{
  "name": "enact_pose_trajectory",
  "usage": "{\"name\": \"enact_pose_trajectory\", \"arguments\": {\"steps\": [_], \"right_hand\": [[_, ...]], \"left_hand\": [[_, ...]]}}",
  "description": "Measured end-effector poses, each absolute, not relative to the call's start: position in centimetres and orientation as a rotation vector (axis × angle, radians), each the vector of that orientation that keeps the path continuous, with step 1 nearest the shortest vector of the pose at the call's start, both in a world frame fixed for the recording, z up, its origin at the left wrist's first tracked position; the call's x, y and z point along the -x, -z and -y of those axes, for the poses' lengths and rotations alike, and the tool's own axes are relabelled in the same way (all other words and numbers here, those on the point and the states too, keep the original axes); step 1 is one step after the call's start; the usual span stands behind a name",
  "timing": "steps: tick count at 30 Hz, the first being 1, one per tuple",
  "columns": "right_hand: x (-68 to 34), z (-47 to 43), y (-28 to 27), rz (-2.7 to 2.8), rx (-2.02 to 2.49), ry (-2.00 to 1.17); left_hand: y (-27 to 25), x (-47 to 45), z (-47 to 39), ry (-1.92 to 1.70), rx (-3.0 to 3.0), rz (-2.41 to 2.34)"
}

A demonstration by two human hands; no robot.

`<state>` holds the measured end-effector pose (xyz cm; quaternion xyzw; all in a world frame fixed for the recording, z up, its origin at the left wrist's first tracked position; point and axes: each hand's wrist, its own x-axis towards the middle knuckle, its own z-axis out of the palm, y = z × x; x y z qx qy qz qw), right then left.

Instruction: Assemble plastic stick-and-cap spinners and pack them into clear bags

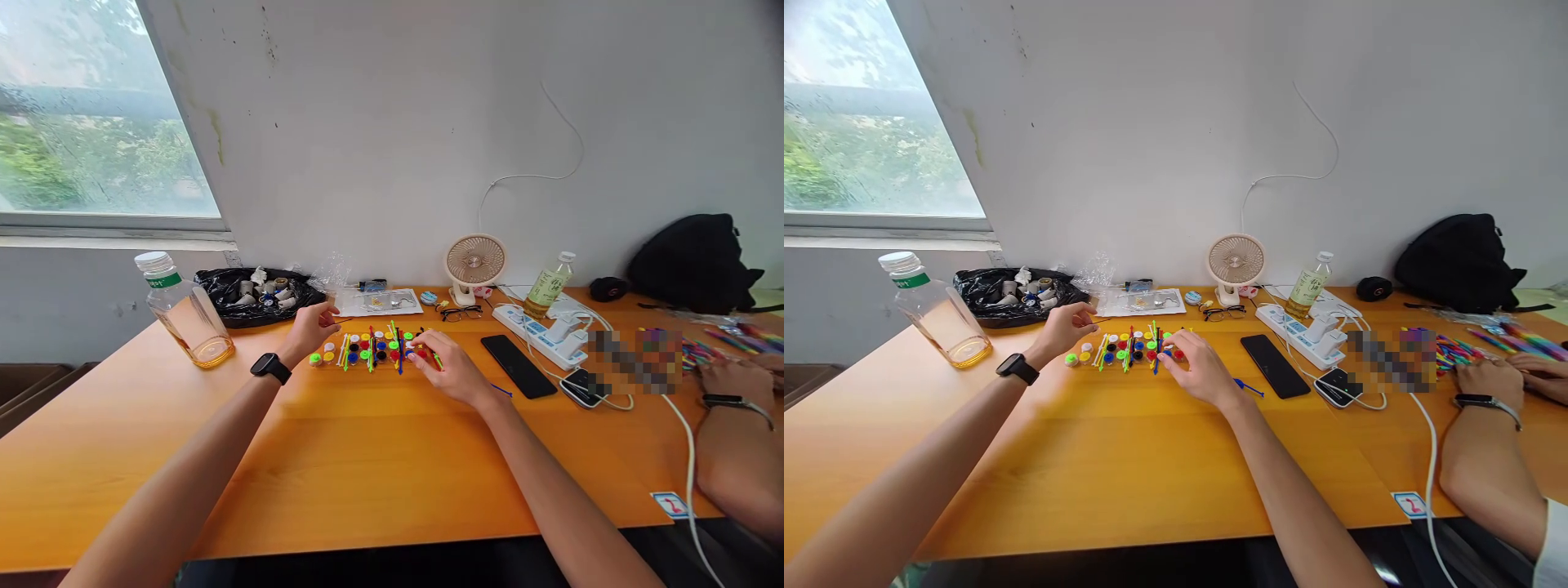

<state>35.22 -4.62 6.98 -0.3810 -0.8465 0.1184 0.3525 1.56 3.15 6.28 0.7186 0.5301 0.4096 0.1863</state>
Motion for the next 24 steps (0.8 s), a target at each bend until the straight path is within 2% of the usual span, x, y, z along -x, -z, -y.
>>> {"name": "enact_pose_trajectory", "arguments": {"steps": [3, 6, 10, 14, 24], "right_hand": [[-35.4, 4.6, -7.1, 2.144, 0.993, -0.332], [-35.3, 4.7, -7.2, 2.1, 1.007, -0.377], [-34.7, 5.0, -6.7, 2.117, 1.013, -0.558], [-33.3, 6.0, -5.5, 2.25, 1.011, -0.825], [-32.5, 6.2, -4.2, 2.229, 0.992, -1.254]], "left_hand": [[-7.7, -3.0, -0.4, -1.301, -2.02, -1.344], [-7.2, -5.5, 3.9, -1.293, -2.039, -1.199], [-3.9, -8.3, 8.2, -1.048, -2.102, -1.096], [-1.9, -9.1, 8.8, -1.0, -2.08, -1.069], [-2.3, -9.3, 9.1, -0.935, -1.997, -0.847]]}}
